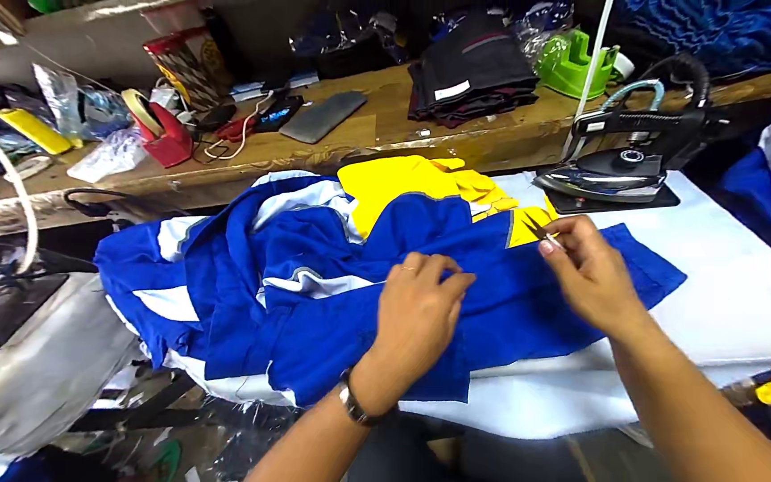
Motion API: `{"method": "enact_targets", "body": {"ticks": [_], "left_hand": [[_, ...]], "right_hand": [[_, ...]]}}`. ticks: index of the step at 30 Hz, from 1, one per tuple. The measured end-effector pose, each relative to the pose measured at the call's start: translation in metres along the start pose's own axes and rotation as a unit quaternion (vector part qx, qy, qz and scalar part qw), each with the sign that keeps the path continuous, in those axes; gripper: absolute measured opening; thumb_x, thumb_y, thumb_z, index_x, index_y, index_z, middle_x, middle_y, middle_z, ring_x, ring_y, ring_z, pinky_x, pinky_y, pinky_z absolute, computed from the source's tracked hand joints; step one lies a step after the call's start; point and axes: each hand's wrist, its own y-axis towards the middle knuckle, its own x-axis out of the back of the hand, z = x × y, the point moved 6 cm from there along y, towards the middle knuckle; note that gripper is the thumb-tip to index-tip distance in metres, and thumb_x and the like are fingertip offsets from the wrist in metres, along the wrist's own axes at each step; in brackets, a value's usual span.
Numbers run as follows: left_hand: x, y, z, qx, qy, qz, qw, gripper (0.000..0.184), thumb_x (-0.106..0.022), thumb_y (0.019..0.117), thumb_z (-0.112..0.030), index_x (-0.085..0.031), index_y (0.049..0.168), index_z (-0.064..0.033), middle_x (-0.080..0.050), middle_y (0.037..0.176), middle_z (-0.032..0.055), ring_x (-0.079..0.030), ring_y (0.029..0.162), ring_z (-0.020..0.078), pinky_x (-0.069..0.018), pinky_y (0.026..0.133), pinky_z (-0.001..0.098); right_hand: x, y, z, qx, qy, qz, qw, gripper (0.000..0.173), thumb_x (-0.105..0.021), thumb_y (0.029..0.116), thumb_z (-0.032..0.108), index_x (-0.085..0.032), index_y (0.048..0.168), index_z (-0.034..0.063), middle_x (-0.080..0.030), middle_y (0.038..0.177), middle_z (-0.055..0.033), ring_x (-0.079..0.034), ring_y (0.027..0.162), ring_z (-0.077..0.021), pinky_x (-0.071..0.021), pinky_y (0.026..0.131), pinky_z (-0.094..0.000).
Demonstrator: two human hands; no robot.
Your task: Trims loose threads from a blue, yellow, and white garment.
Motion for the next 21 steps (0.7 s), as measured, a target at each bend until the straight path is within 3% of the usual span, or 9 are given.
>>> {"method": "enact_targets", "body": {"ticks": [3,6,8,10,14,16,21], "left_hand": [[-0.037,0.023,-0.008,-0.064,0.032,0.054,0.996,0.019,-0.068,0.092,-0.012,-0.079,0.106,-0.0179,-0.069,0.114,0.0066,-0.064,0.105,0.029,-0.0532,0.079,0.0439],[-0.056,0.028,-0.006,-0.085,0.045,0.076,0.992,0.009,-0.07,0.0931,-0.016,-0.078,0.089,-0.014,-0.068,0.114,0.0069,-0.064,0.103,0.0283,-0.0536,0.076,0.0427],[-0.051,0.029,-0.001,-0.051,-0.001,0.05,0.997,0.009,-0.071,0.093,-0.014,-0.077,0.087,-0.0107,-0.069,0.11,0.0075,-0.065,0.099,0.0272,-0.0562,0.076,0.0427],[-0.037,0.029,0.01,0.026,-0.096,0.018,0.995,0.005,-0.072,0.0922,-0.011,-0.077,0.092,-0.0082,-0.071,0.105,0.0071,-0.069,0.096,0.023,-0.0589,0.08,0.0429],[-0.019,0.027,0.033,0.191,-0.258,0.022,0.947,0.005,-0.068,0.0979,-0.011,-0.07,0.1,-0.0071,-0.071,0.092,0.0033,-0.068,0.078,0.0102,-0.0584,0.073,0.0305],[-0.018,0.025,0.037,0.21,-0.291,0.023,0.933,0.006,-0.067,0.0981,-0.011,-0.069,0.101,-0.0067,-0.069,0.096,0.0038,-0.067,0.082,0.0107,-0.0575,0.077,0.031],[-0.017,0.025,0.037,0.206,-0.316,0.02,0.926,0.004,-0.066,0.0976,-0.01,-0.07,0.099,-0.0081,-0.069,0.099,0.0023,-0.067,0.087,0.0095,-0.0572,0.08,0.0301]], "right_hand": [[-0.004,-0.007,-0.008,-0.017,0.009,-0.007,1.0,0.034,-0.049,0.1031,0.04,-0.058,0.123,0.0134,-0.055,0.073,0.0036,-0.054,0.061,-0.012,-0.0449,0.055,-0.0383],[-0.004,-0.013,-0.017,-0.039,0.028,-0.004,0.999,0.038,-0.049,0.1028,0.045,-0.058,0.123,0.0143,-0.056,0.074,0.0047,-0.055,0.063,-0.0099,-0.0458,0.057,-0.0364],[-0.005,-0.018,-0.018,-0.039,0.026,0.006,0.999,0.041,-0.053,0.1014,0.047,-0.059,0.124,0.0142,-0.059,0.077,0.0045,-0.057,0.066,-0.01,-0.0477,0.06,-0.0367],[-0.006,-0.021,-0.015,-0.027,0.028,0.01,0.999,0.04,-0.062,0.0971,0.045,-0.063,0.119,0.0123,-0.064,0.079,0.0029,-0.059,0.067,-0.0112,-0.0497,0.061,-0.0386],[-0.014,-0.021,-0.003,0.007,0.018,0.011,1.0,0.033,-0.073,0.0893,0.042,-0.074,0.106,0.014,-0.07,0.087,0.0019,-0.061,0.07,-0.0118,-0.0504,0.062,-0.041],[-0.022,-0.019,0.002,0.013,0.014,0.024,1.0,0.029,-0.076,0.0885,0.039,-0.076,0.103,0.0145,-0.071,0.094,0.0011,-0.064,0.076,-0.0137,-0.0516,0.065,-0.0436],[-0.036,-0.014,0.007,-0.008,0.016,0.056,0.998,0.025,-0.077,0.0887,0.038,-0.078,0.1,0.0155,-0.072,0.095,0.002,-0.066,0.079,-0.0149,-0.0518,0.068,-0.0467]]}}
